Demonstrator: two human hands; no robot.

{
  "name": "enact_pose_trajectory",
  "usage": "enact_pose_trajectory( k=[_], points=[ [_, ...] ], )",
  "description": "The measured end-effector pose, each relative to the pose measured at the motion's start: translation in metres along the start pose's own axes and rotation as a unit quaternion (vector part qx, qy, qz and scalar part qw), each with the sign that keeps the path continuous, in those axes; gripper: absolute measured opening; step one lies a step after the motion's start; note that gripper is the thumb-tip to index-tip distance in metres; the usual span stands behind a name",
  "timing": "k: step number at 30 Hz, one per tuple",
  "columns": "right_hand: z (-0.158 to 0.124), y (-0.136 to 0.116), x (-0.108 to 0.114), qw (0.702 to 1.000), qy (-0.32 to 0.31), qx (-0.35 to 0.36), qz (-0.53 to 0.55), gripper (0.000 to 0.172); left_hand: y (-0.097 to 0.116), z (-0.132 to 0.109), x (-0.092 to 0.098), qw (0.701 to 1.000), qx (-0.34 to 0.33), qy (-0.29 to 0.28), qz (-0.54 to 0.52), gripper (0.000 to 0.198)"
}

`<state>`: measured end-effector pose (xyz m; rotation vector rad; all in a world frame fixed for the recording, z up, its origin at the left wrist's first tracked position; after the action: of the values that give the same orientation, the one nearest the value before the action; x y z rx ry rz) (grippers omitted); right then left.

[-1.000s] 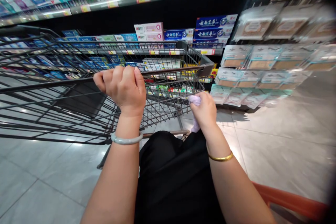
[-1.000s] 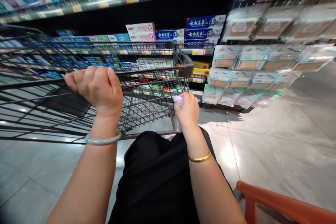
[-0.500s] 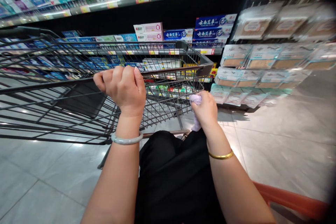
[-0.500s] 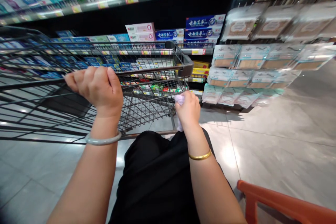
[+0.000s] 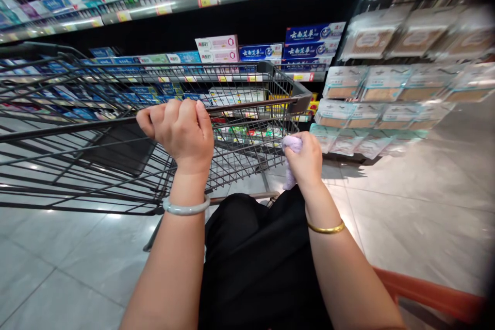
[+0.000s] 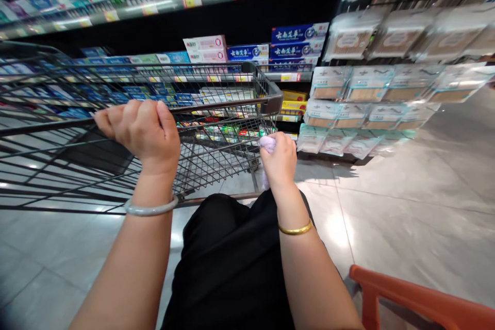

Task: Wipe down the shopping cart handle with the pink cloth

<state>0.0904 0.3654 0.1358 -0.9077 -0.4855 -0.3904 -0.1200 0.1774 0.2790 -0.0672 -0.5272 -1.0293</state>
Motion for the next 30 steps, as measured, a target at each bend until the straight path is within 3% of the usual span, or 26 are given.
enact_pose_trajectory(
  k=[2, 7, 11, 16, 21, 27, 30],
  points=[
    [0.0, -0.001, 0.003, 1.0, 0.021, 0.011, 0.003, 0.026, 0.001, 0.0, 0.001, 1.0, -0.002, 0.004, 0.003, 0.041],
    [0.002, 0.01, -0.005, 0.999, -0.029, -0.026, -0.005, 0.029, -0.001, -0.001, -0.001, 0.999, 0.008, -0.001, -0.051, 0.034],
    [0.003, 0.008, 0.006, 0.999, 0.032, -0.007, 0.025, 0.028, 0.001, -0.002, 0.0, 0.999, -0.006, 0.013, -0.041, 0.034],
    [0.0, 0.018, -0.013, 0.996, -0.069, -0.038, -0.032, 0.033, 0.001, -0.001, 0.0, 1.0, -0.014, 0.019, -0.009, 0.038],
    [0.003, 0.015, 0.002, 1.0, 0.023, -0.018, 0.001, 0.032, 0.003, -0.002, 0.003, 1.0, -0.018, 0.017, -0.002, 0.036],
    [0.003, 0.026, -0.011, 0.999, -0.013, -0.041, 0.0, 0.037, 0.004, -0.002, 0.007, 0.999, -0.029, 0.02, 0.018, 0.039],
    [0.003, 0.028, -0.015, 0.999, 0.001, -0.039, 0.009, 0.038, 0.004, -0.002, 0.008, 1.0, -0.026, 0.003, 0.008, 0.04]
  ],
)
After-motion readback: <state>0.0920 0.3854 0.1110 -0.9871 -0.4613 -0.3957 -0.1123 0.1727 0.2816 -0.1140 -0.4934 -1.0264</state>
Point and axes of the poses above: each hand's wrist, its own z-axis towards the middle knuckle, its own x-axis out of the back of the hand, y = z × x, the point moved 8 cm from there along z, towards the middle knuckle, and after that the axes turned 3 degrees about x, right-handed, at the moved point
